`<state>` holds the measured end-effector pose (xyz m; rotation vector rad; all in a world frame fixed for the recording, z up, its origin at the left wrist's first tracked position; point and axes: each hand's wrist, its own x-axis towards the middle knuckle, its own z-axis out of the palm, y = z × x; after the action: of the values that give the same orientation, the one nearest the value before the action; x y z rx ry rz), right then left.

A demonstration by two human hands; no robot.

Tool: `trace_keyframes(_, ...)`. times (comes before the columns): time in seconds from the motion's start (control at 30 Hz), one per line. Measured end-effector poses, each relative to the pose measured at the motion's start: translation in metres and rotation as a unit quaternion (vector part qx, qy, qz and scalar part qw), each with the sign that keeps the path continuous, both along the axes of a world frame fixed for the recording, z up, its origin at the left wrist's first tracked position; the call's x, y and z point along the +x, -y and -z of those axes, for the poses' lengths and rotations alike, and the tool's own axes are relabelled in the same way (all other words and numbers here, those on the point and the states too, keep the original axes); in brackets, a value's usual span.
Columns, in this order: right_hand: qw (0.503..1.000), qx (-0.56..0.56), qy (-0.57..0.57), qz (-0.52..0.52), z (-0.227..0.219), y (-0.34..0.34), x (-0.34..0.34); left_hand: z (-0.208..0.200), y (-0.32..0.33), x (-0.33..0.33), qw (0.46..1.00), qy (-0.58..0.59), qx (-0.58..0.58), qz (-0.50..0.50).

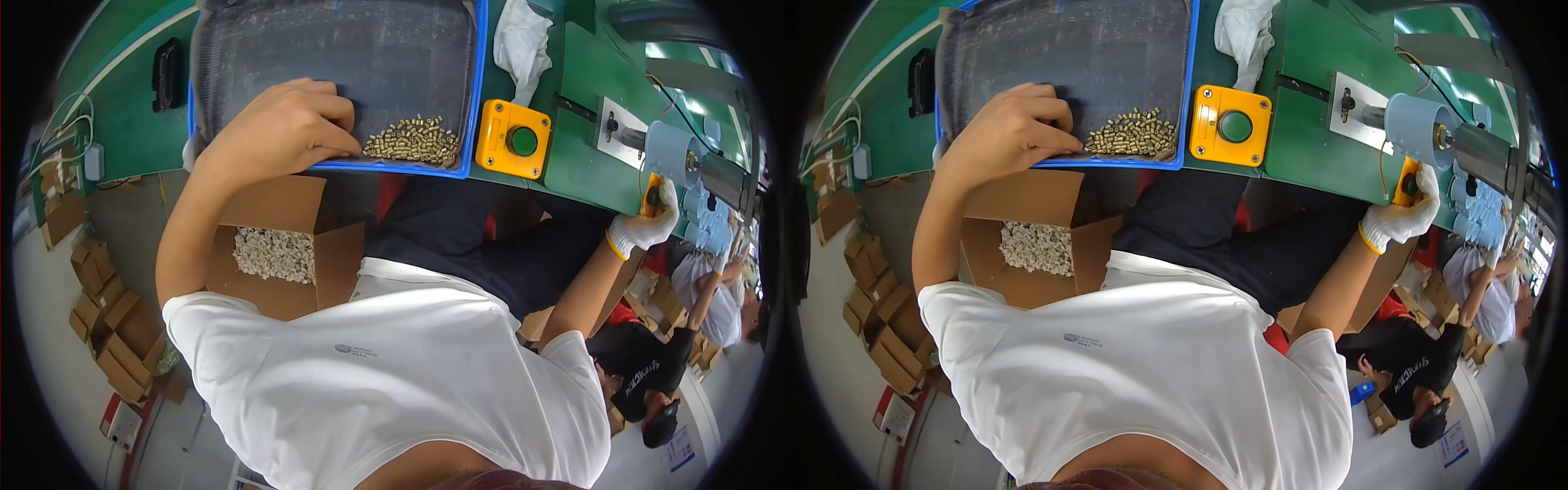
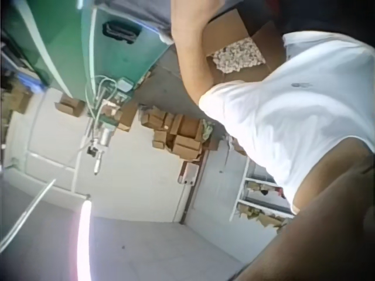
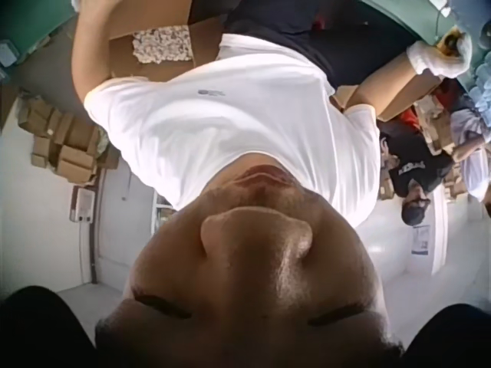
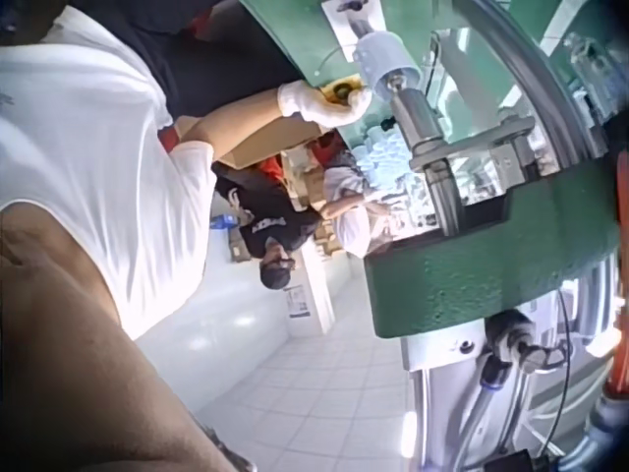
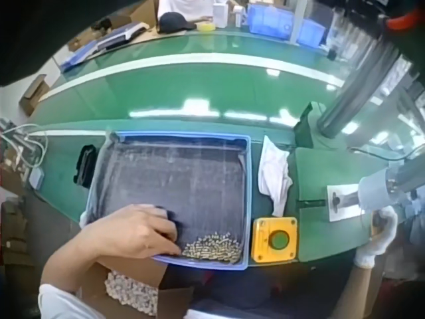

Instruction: Operate a press machine to assemble small metal components into plastic housings on a production line.

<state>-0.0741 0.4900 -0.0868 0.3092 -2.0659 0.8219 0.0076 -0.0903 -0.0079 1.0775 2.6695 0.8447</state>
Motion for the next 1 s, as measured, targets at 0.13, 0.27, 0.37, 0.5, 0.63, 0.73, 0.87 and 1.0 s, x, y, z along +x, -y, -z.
trace_keyframes(0.13,0.999,0.034,-0.010,0.016,-0.003,0.012,0.003,0.000,0.001,0.002,1.000,0.000,-0.018,0.004)
trace_keyframes(0.27,0.993,-0.112,0.022,-0.029,0.000,0.002,0.003,-0.006,-0.003,0.001,0.999,0.007,-0.038,0.001)
trace_keyframes(0.37,0.975,-0.201,0.027,-0.090,0.005,0.005,0.002,-0.015,-0.008,0.001,0.998,0.022,-0.059,0.023)
trace_keyframes(0.5,0.952,-0.287,0.057,-0.091,0.000,-0.003,-0.002,-0.021,-0.024,-0.014,0.995,0.045,-0.076,0.051)
trace_keyframes(0.63,0.966,-0.223,0.119,-0.052,-0.035,0.021,0.004,-0.022,-0.028,-0.013,0.991,0.083,-0.099,0.028)
trace_keyframes(0.73,0.974,-0.194,0.076,-0.086,-0.090,0.059,0.010,-0.027,-0.023,-0.003,0.985,0.150,-0.067,-0.052)
trace_keyframes(0.87,0.962,-0.133,0.166,-0.171,-0.133,0.095,0.005,-0.015,-0.039,-0.011,0.972,0.168,0.035,-0.161)
trace_keyframes(1.0,0.932,-0.187,0.259,-0.171,-0.164,0.120,0.010,-0.004,-0.071,-0.005,0.969,0.144,0.030,-0.200)
